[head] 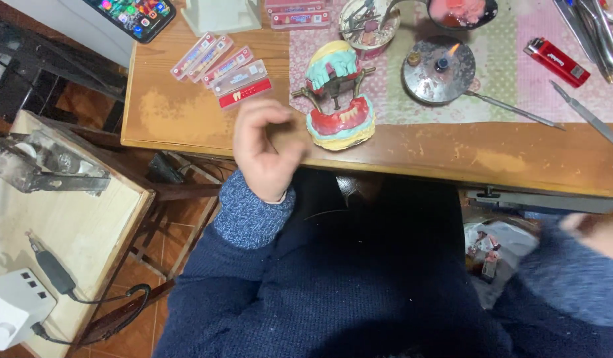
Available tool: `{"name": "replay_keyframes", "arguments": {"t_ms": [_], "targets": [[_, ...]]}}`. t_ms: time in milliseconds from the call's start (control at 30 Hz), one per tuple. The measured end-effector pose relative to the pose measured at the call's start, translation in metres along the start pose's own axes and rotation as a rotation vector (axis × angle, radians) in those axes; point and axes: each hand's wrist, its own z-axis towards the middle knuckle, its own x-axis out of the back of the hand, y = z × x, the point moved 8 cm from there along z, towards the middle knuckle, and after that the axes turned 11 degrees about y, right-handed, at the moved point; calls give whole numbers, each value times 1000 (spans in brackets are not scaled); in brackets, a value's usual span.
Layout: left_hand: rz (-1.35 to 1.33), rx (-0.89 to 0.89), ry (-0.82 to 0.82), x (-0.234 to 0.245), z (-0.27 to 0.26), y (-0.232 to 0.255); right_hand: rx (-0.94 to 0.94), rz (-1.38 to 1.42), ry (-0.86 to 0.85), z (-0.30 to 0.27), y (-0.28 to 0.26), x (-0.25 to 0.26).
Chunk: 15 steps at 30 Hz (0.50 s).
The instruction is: The person walks to a cluttered table and sits down to work on a dental model. They use a metal tool to scrape and shape the pink material on the model's teeth, occasionally dipping the tool into a small container and using a spray bottle to apply liquid to the model.
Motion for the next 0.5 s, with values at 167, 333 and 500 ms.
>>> {"name": "replay_keyframes", "arguments": {"t_ms": [167,333,500], "targets": [[-385,338,207,-7,20,-37,86,-26,-28,-13,-73,-106],[-556,470,-44,-37,44,-41,-245,334,-352,-13,-83,-211],[-663,534,-170,-44,39,-41,-380,457,-353,-17,-66,-233]]}}
